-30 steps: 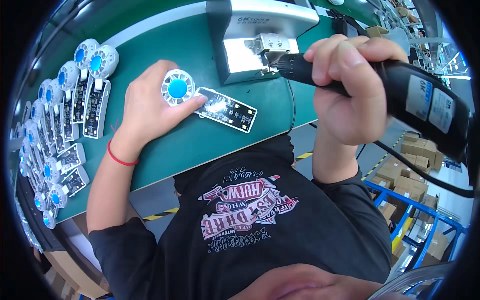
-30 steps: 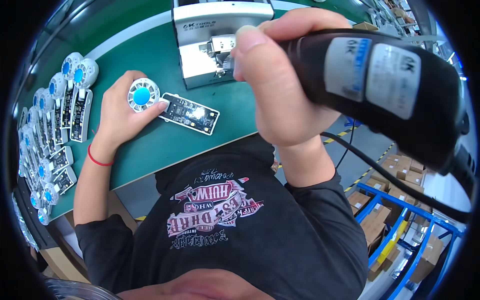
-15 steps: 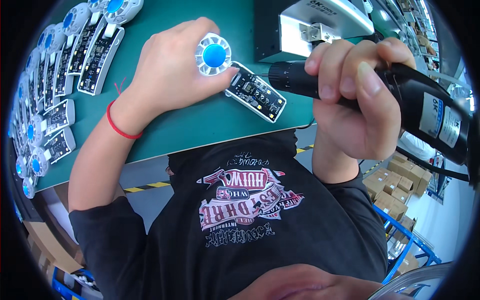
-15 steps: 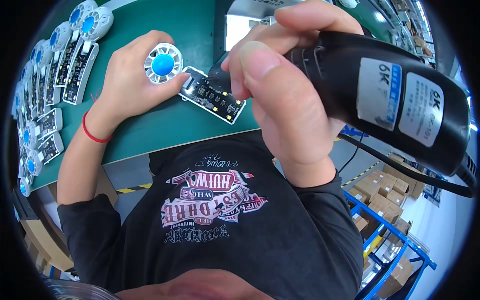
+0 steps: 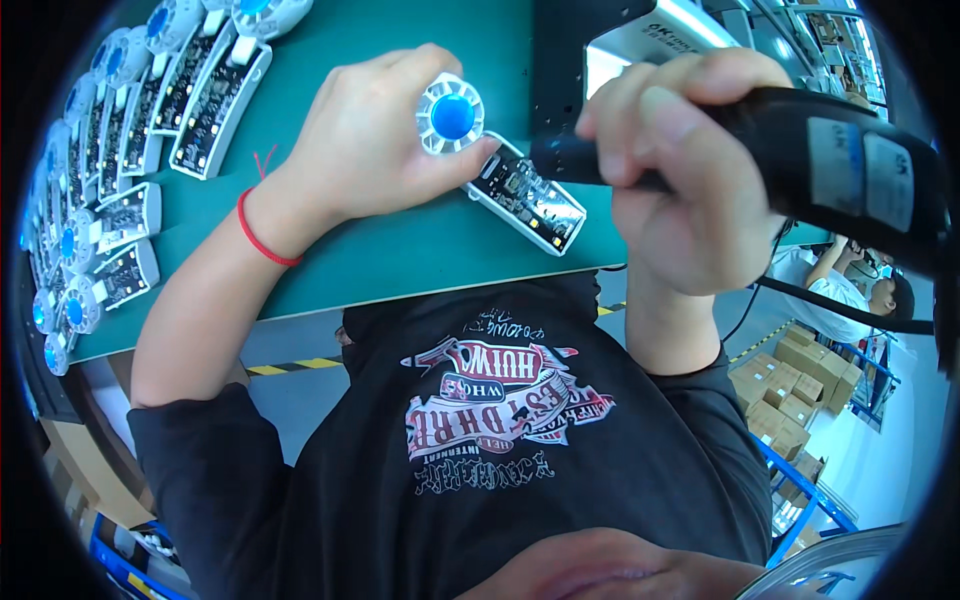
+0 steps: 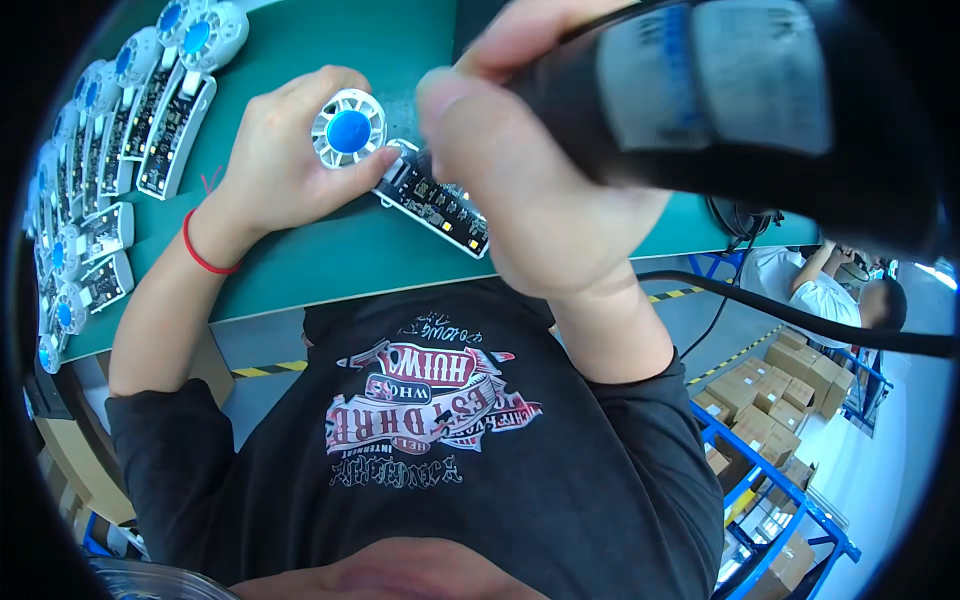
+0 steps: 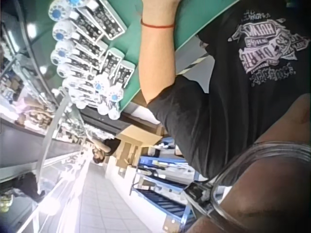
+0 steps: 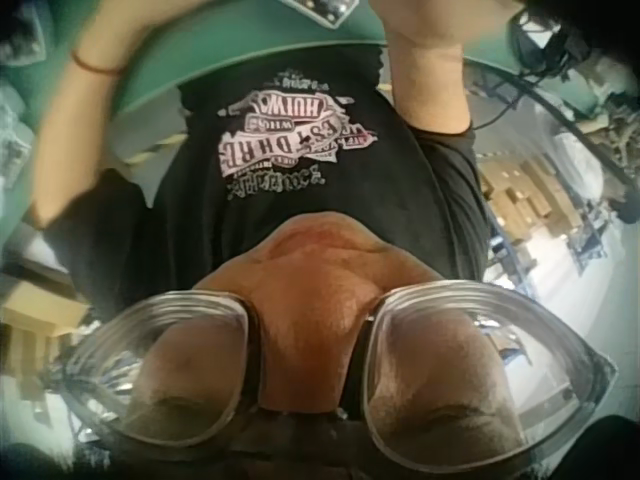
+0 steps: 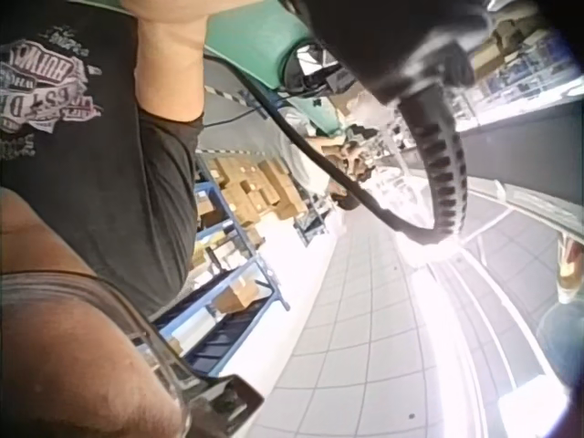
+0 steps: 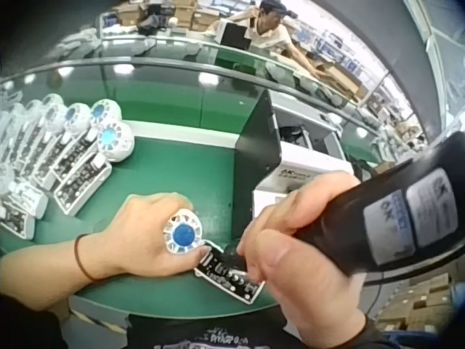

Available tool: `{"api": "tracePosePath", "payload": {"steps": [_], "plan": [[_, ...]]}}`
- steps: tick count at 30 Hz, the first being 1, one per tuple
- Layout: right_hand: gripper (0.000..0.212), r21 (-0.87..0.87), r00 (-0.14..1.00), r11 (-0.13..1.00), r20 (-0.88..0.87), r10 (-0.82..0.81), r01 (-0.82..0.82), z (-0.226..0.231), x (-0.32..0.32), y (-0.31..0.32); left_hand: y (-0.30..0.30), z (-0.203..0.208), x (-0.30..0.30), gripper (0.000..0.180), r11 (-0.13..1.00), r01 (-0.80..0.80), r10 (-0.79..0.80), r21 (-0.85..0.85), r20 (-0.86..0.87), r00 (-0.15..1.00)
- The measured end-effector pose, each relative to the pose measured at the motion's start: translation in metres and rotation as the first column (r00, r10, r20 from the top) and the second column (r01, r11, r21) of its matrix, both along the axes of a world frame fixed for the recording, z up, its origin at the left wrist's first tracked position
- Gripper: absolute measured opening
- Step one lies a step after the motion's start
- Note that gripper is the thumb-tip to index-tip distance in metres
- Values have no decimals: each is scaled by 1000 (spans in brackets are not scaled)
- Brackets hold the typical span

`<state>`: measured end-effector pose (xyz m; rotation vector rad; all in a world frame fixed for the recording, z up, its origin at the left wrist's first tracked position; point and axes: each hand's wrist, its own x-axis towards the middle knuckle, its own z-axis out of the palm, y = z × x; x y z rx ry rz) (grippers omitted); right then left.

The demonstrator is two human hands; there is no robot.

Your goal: Assemble electronic components onto circuit boards using an electric screwdriver.

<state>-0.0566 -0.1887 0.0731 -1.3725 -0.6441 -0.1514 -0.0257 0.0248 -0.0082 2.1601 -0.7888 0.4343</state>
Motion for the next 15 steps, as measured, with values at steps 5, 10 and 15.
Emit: {"api": "tracePosePath", "payload": {"steps": [5, 10, 15], "plan": [[34, 172, 989, 983, 146, 31, -56, 36, -6, -29, -3, 8, 3, 38, 999, 28, -27, 42, -19, 999], [38, 10, 828, 904, 398, -395, 426, 45, -14, -55, -6, 8, 2, 37, 998, 8, -3, 58, -77, 997], [40, 6, 873, 905, 261, -412, 425, 37, -14, -46, 1, 7, -1, 37, 997, -32, 42, 76, -132, 990]]}}
